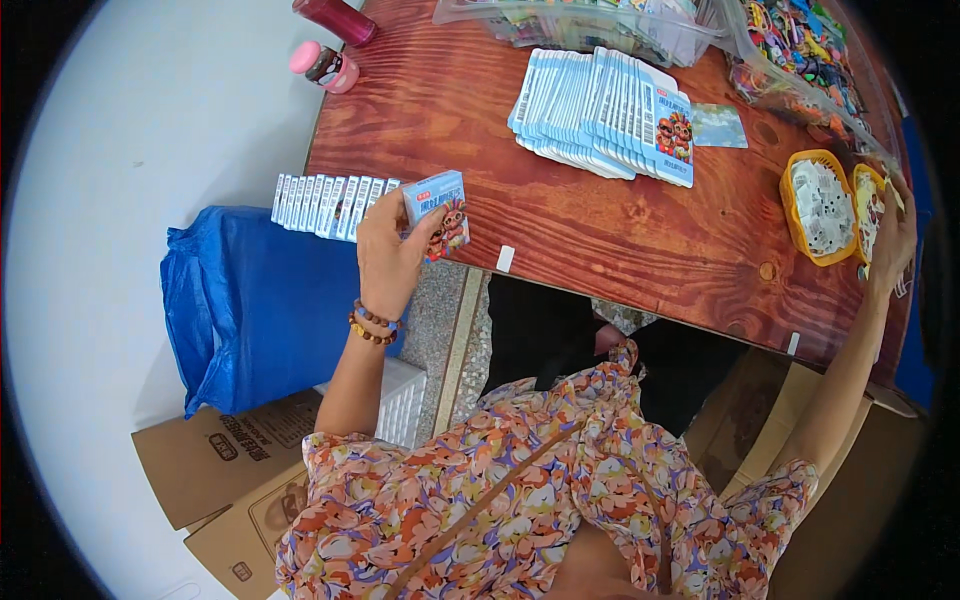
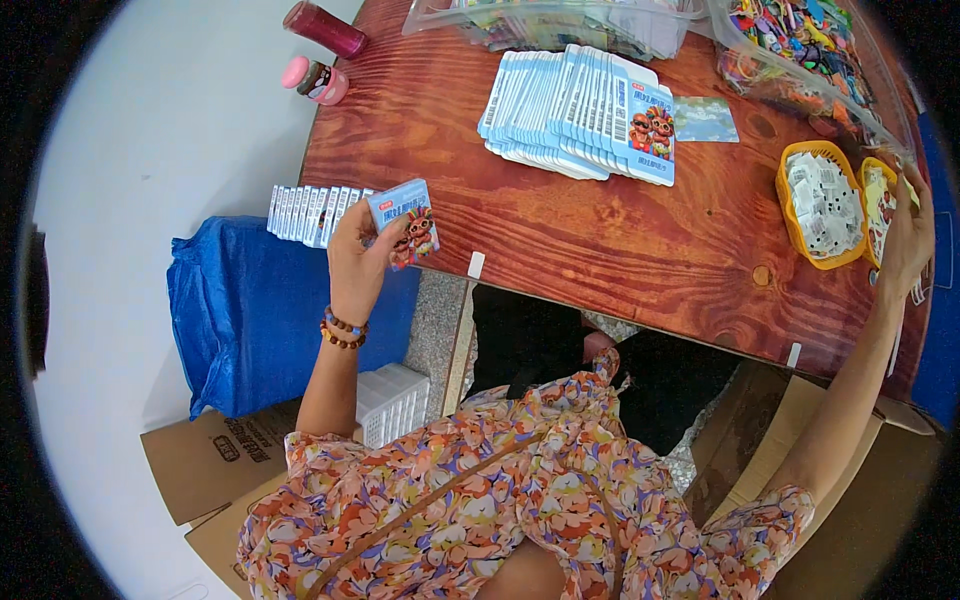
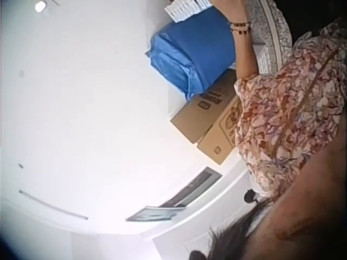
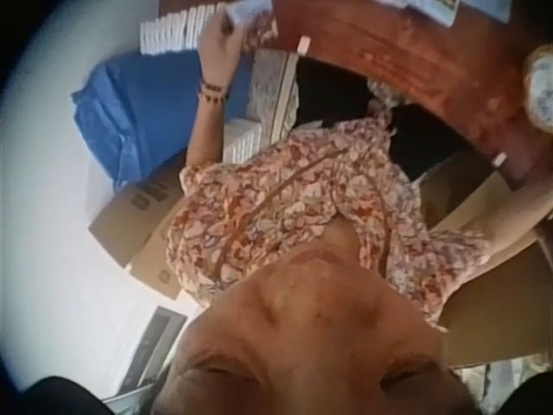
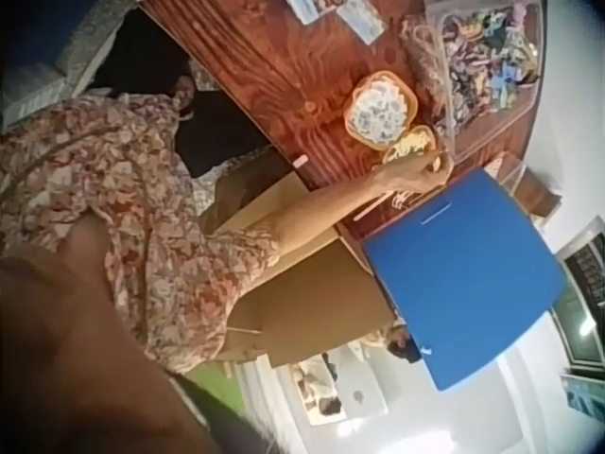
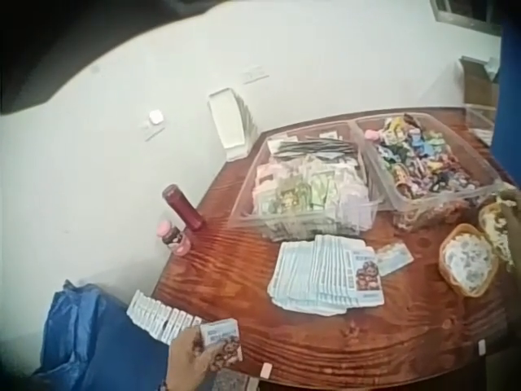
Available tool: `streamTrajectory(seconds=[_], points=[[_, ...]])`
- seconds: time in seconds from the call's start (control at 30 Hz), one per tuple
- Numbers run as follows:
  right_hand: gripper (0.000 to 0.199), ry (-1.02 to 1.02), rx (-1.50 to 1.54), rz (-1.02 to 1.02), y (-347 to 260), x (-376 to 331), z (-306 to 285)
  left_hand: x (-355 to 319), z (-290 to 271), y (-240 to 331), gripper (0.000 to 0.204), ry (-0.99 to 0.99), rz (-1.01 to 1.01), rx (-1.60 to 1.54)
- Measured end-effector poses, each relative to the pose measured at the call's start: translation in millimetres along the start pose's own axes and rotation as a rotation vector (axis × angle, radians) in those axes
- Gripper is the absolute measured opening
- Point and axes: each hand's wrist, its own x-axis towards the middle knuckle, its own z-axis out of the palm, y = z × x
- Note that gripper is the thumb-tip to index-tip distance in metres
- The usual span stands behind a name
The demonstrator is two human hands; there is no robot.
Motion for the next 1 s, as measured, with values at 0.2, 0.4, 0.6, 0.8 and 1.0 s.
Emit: streamTrajectory(seconds=[0.2, 0.4, 0.6, 0.8, 1.0], points=[[0.025, 0.08, 0.315, -0.199, -95.6, -40.6, 1.0, -11.7, 11.6, 10.0, 0.033, 0.102, -0.018, -0.066], [0.046, -0.983, 0.828, -0.272, -267.5, -152.5, 37.8, -47.9, 70.6, 12.9, 0.039, 0.025, 0.13, -0.352], [0.032, -0.983, 0.981, -0.528, -337.4, -182.9, 127.9, -63.4, 67.7, -26.6, 0.054, 0.226, 0.19, -0.331], [0.022, -0.908, 0.681, -0.915, -403.1, -188.5, 170.7, -65.6, 17.9, -55.1, 0.054, 0.563, 0.243, 0.075], [0.032, -0.985, 0.645, -0.967, -448.0, -198.5, 178.2, -45.1, -2.5, -65.4, 0.04, 0.436, 0.37, 0.43]])
